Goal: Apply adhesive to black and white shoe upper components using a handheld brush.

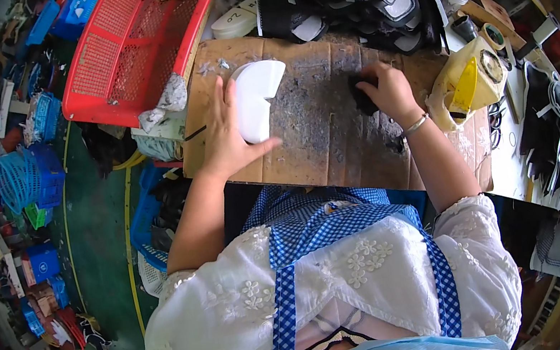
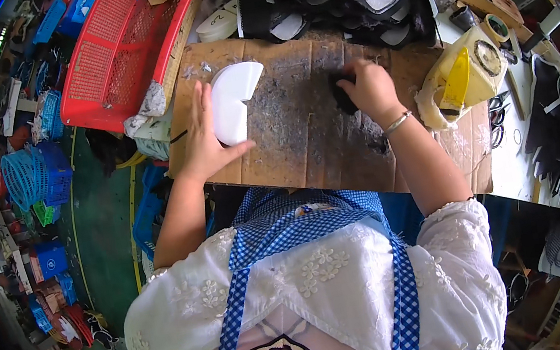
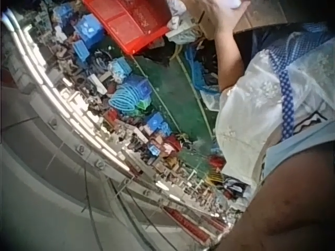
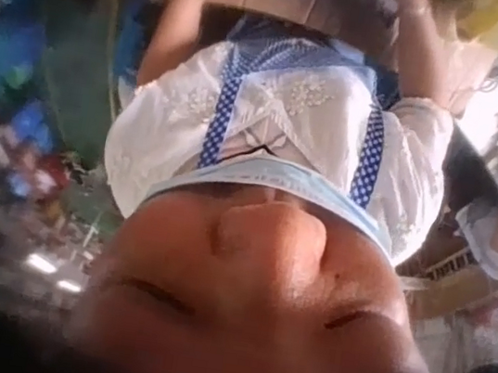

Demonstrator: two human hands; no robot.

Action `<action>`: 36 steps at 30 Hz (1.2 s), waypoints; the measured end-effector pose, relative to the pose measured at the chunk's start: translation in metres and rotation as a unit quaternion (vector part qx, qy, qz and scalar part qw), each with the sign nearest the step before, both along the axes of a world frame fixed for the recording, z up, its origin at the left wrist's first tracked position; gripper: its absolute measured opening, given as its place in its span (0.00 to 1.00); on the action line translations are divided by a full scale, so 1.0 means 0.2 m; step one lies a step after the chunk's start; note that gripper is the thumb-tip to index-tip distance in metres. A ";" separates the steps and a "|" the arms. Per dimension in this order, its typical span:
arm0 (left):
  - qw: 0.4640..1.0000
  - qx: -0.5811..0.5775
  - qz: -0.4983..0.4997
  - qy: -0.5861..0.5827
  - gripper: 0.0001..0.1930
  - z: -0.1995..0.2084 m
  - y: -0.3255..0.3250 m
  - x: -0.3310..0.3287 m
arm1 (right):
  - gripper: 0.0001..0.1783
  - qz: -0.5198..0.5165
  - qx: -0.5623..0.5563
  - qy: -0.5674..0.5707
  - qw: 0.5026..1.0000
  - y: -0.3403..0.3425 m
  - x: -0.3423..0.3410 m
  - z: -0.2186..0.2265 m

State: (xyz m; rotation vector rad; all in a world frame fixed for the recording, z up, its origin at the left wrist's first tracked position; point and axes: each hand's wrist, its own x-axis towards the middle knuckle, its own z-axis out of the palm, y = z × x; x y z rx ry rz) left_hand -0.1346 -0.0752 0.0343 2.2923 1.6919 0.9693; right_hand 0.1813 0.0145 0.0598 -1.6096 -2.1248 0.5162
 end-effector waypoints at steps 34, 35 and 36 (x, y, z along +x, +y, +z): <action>0.971 0.038 -0.215 0.094 0.22 0.14 -0.10 0.74 | 0.10 -0.157 0.191 0.036 0.968 -0.35 0.86 0.21; 0.971 0.033 -0.225 0.078 0.24 0.13 -0.10 0.75 | 0.10 -0.102 0.174 -0.023 0.979 -0.33 0.86 0.18; 0.965 0.026 -0.246 0.085 0.25 0.13 -0.11 0.75 | 0.10 -0.074 0.247 -0.157 0.953 -0.33 0.87 0.17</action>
